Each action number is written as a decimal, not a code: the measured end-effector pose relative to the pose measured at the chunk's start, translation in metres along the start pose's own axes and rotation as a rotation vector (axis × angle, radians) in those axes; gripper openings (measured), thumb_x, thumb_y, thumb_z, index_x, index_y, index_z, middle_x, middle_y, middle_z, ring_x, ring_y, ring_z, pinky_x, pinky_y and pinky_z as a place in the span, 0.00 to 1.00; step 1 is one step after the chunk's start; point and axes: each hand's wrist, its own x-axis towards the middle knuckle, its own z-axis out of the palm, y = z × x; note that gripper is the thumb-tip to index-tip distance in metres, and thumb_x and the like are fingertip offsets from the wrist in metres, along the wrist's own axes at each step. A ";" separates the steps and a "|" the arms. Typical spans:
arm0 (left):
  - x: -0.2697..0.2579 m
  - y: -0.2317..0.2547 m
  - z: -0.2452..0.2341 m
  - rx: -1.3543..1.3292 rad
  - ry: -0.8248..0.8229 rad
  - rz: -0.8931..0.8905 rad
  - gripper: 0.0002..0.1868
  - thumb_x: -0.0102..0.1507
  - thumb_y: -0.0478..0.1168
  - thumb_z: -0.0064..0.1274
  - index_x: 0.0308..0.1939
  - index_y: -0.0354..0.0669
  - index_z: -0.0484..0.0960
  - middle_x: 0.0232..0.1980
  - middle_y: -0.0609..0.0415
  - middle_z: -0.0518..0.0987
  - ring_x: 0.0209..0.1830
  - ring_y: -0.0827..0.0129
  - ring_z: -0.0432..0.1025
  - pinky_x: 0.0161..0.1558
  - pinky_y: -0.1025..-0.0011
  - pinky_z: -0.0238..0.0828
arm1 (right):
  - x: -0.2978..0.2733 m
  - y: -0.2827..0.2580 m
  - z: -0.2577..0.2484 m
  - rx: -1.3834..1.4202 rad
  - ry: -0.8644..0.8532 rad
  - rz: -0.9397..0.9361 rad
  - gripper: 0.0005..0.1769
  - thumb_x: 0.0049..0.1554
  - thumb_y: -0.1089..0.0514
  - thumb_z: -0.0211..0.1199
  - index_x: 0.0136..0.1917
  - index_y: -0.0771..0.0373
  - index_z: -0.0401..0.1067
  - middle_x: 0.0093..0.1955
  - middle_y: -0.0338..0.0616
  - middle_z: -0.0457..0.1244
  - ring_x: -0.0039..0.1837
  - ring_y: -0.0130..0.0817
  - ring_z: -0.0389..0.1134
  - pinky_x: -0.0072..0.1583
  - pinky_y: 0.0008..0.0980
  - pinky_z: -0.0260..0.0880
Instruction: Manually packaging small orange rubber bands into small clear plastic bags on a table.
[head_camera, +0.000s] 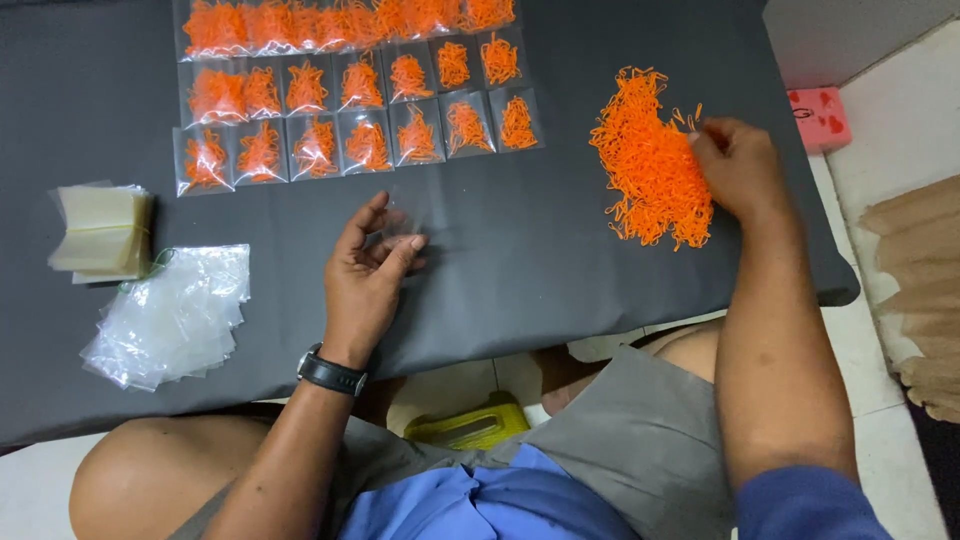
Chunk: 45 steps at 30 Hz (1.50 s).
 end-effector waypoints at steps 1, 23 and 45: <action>0.000 0.000 0.000 0.002 -0.001 -0.004 0.32 0.62 0.33 0.59 0.70 0.44 0.70 0.58 0.49 0.77 0.44 0.74 0.78 0.45 0.72 0.85 | -0.005 -0.012 0.001 0.001 -0.003 0.003 0.26 0.67 0.47 0.58 0.69 0.68 0.72 0.63 0.55 0.68 0.62 0.43 0.70 0.61 0.38 0.66; 0.016 -0.011 0.015 0.174 -0.134 0.259 0.30 0.62 0.32 0.63 0.68 0.46 0.72 0.57 0.50 0.75 0.44 0.72 0.81 0.52 0.74 0.82 | -0.042 -0.124 0.029 0.491 0.215 -0.154 0.07 0.62 0.67 0.70 0.51 0.57 0.77 0.46 0.36 0.70 0.49 0.23 0.72 0.53 0.23 0.76; 0.024 -0.038 0.033 0.177 -0.133 0.391 0.33 0.60 0.30 0.67 0.68 0.40 0.75 0.51 0.45 0.75 0.42 0.54 0.83 0.40 0.68 0.84 | -0.100 -0.222 0.061 0.409 -0.190 -0.720 0.09 0.54 0.73 0.68 0.46 0.64 0.80 0.39 0.50 0.69 0.46 0.46 0.73 0.51 0.43 0.71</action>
